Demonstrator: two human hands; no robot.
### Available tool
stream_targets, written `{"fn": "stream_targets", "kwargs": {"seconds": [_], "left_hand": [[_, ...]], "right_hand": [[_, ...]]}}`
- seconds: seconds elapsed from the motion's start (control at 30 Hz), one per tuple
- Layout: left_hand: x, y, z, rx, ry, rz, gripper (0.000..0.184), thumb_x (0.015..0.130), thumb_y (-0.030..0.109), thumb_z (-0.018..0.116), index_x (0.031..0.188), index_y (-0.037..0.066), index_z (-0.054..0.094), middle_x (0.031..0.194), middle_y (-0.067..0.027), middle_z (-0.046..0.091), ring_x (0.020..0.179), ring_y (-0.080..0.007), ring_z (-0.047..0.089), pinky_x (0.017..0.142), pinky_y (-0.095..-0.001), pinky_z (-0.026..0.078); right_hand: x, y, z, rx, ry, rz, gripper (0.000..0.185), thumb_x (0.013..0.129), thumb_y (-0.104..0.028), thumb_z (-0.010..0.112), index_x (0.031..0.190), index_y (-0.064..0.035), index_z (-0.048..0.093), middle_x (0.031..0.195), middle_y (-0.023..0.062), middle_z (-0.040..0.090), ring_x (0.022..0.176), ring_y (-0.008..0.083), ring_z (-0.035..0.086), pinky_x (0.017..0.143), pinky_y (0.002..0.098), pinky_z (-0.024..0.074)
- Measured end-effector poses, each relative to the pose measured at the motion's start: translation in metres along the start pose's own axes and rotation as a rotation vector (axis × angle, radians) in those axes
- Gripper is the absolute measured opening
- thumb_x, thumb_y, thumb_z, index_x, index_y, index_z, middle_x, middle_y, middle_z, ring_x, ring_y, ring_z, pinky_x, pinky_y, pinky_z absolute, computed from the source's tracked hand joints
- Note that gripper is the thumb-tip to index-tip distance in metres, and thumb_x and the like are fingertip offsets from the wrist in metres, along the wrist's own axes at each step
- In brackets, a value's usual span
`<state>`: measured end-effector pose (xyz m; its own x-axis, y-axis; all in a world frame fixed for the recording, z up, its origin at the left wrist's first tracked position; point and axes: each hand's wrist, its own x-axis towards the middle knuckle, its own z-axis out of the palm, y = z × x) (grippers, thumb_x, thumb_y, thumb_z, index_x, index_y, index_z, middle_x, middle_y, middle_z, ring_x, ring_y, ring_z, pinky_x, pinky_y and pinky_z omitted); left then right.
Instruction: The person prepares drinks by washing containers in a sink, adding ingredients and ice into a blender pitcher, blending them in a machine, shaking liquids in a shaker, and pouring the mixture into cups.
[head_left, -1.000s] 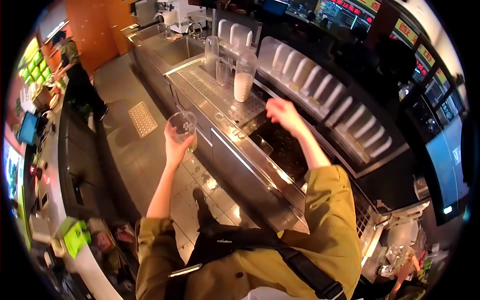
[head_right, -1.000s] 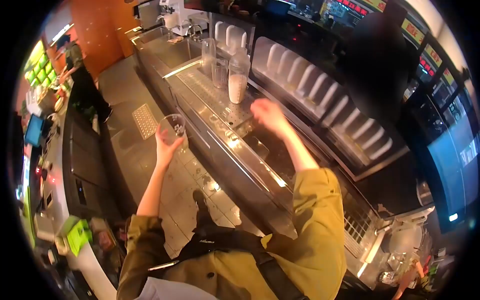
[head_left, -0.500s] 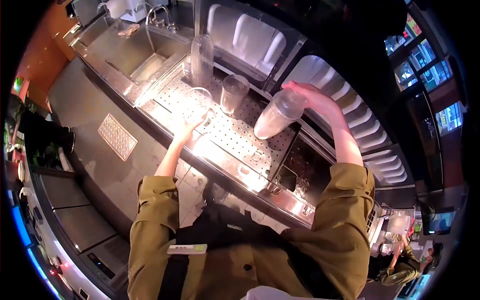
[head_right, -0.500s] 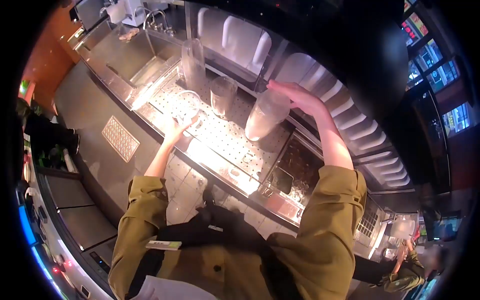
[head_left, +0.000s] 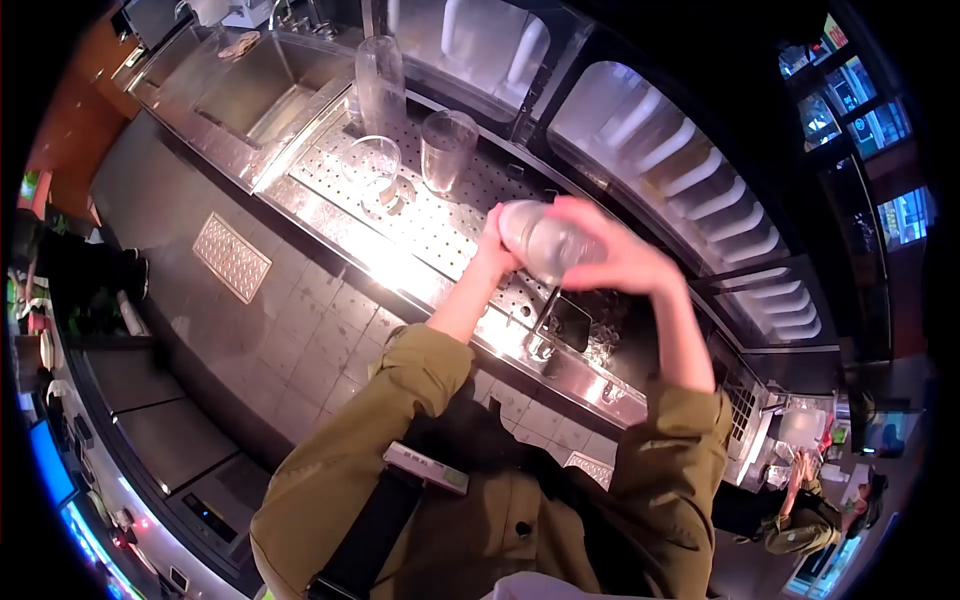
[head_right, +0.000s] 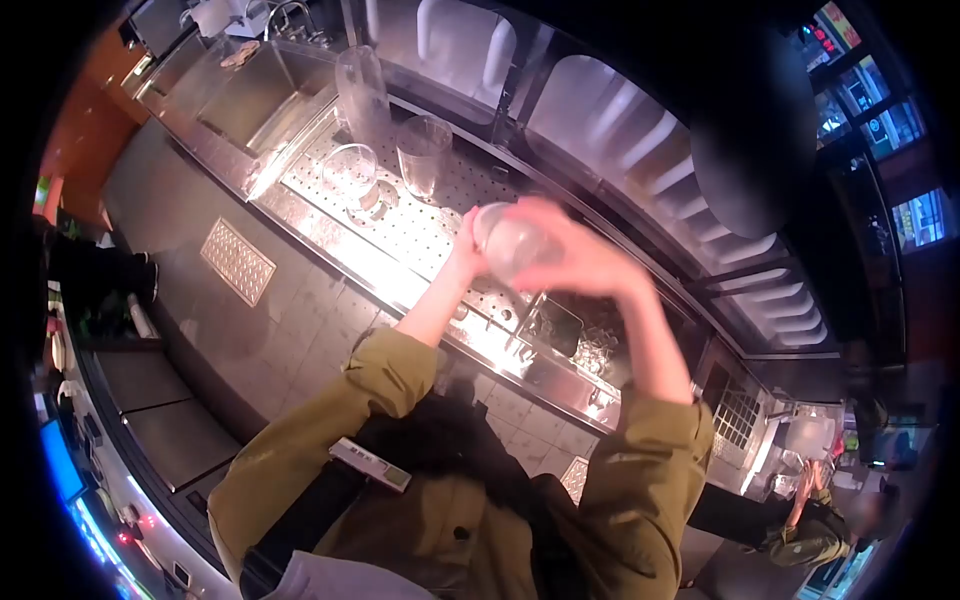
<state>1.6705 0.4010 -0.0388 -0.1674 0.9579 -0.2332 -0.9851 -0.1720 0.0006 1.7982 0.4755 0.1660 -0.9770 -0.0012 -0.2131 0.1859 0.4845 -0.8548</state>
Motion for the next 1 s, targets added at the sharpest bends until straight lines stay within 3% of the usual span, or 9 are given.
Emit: {"fn": "stream_targets", "kwargs": {"seconds": [0.17,0.27,0.3,0.4,0.57,0.67,0.8,0.87,1.0], "left_hand": [[-0.119,-0.013,0.085,0.216,0.355,0.440,0.064,0.078,0.045,0.054,0.123,0.004,0.037,0.119,-0.0136,0.046,0.111,-0.0291,0.044,0.096,-0.0432,0.035],[-0.203,0.004,0.126,0.445,-0.015,0.881,0.060,0.079,0.044,0.051,0.121,0.003,0.039,0.112,-0.0140,0.051,0.102,-0.0250,0.050,0.090,-0.0373,0.041],[-0.218,0.035,0.125,0.532,-0.180,0.810,0.057,0.079,0.044,0.050,0.118,0.003,0.042,0.109,-0.0135,0.052,0.100,-0.0247,0.051,0.088,-0.0368,0.042],[-0.240,0.108,0.146,0.670,0.062,0.914,0.057,0.079,0.045,0.049,0.116,0.002,0.043,0.107,-0.0137,0.053,0.098,-0.0241,0.052,0.087,-0.0365,0.043],[-0.289,0.038,0.175,0.715,-0.090,1.085,0.056,0.078,0.045,0.048,0.113,0.001,0.046,0.105,-0.0140,0.055,0.095,-0.0232,0.054,0.084,-0.0359,0.044],[-0.296,0.115,0.173,0.757,0.064,1.000,0.056,0.077,0.046,0.047,0.111,0.001,0.047,0.103,-0.0142,0.056,0.093,-0.0226,0.055,0.082,-0.0356,0.045],[-0.311,0.039,0.197,0.649,-0.007,1.196,0.048,0.081,0.042,0.043,0.101,0.000,0.052,0.093,-0.0119,0.059,0.083,-0.0192,0.057,0.073,-0.0316,0.047],[-0.317,0.121,0.164,0.756,-0.109,0.903,0.039,0.084,0.032,0.042,0.105,0.001,0.053,0.098,-0.0117,0.058,0.086,-0.0213,0.058,0.074,-0.0323,0.048],[-0.336,0.158,0.181,0.599,0.039,0.976,0.030,0.084,0.025,0.045,0.100,0.000,0.052,0.090,-0.0084,0.058,0.080,-0.0189,0.057,0.070,-0.0294,0.048]], "right_hand": [[-0.095,-0.002,0.108,-0.069,0.351,-0.427,0.094,0.053,-0.037,0.079,0.131,-0.0137,0.032,0.138,0.0235,0.003,0.128,0.0415,0.008,0.101,0.0500,0.0167],[-0.074,-0.010,0.148,0.109,0.270,-0.793,0.085,0.058,-0.035,0.075,0.130,-0.0154,0.033,0.137,0.0265,0.001,0.126,0.0458,0.008,0.098,0.0537,0.0189],[-0.042,-0.014,0.154,0.185,0.275,-0.859,0.079,0.062,-0.033,0.072,0.130,-0.0179,0.033,0.137,0.0270,0.002,0.125,0.0459,0.011,0.097,0.0549,0.0212],[-0.017,-0.024,0.178,0.265,0.281,-0.996,0.063,0.070,-0.034,0.064,0.126,-0.0185,0.038,0.136,0.0276,0.006,0.123,0.0477,0.015,0.095,0.0570,0.0237],[-0.004,-0.063,0.187,0.039,0.494,-1.422,0.060,0.065,-0.029,0.064,0.120,-0.0147,0.045,0.134,0.0246,0.016,0.119,0.0492,0.023,0.097,0.0526,0.0261],[0.013,-0.081,0.193,0.379,0.291,-1.118,0.060,0.062,-0.025,0.066,0.118,-0.0184,0.048,0.133,0.0234,0.017,0.120,0.0440,0.026,0.096,0.0540,0.0259],[-0.001,-0.095,0.194,-0.022,0.432,-1.314,0.061,0.061,-0.027,0.066,0.117,-0.0135,0.048,0.131,0.0237,0.019,0.113,0.0353,0.039,0.092,0.0451,0.0369],[-0.010,-0.102,0.212,-0.113,0.466,-1.347,0.054,0.067,-0.033,0.059,0.116,-0.0125,0.049,0.129,0.0236,0.024,0.110,0.0350,0.043,0.092,0.0466,0.0362],[0.012,-0.125,0.216,-0.129,0.512,-1.459,0.044,0.085,-0.043,0.038,0.117,-0.0136,0.049,0.126,0.0228,0.033,0.113,0.0387,0.040,0.095,0.0531,0.0287]]}}
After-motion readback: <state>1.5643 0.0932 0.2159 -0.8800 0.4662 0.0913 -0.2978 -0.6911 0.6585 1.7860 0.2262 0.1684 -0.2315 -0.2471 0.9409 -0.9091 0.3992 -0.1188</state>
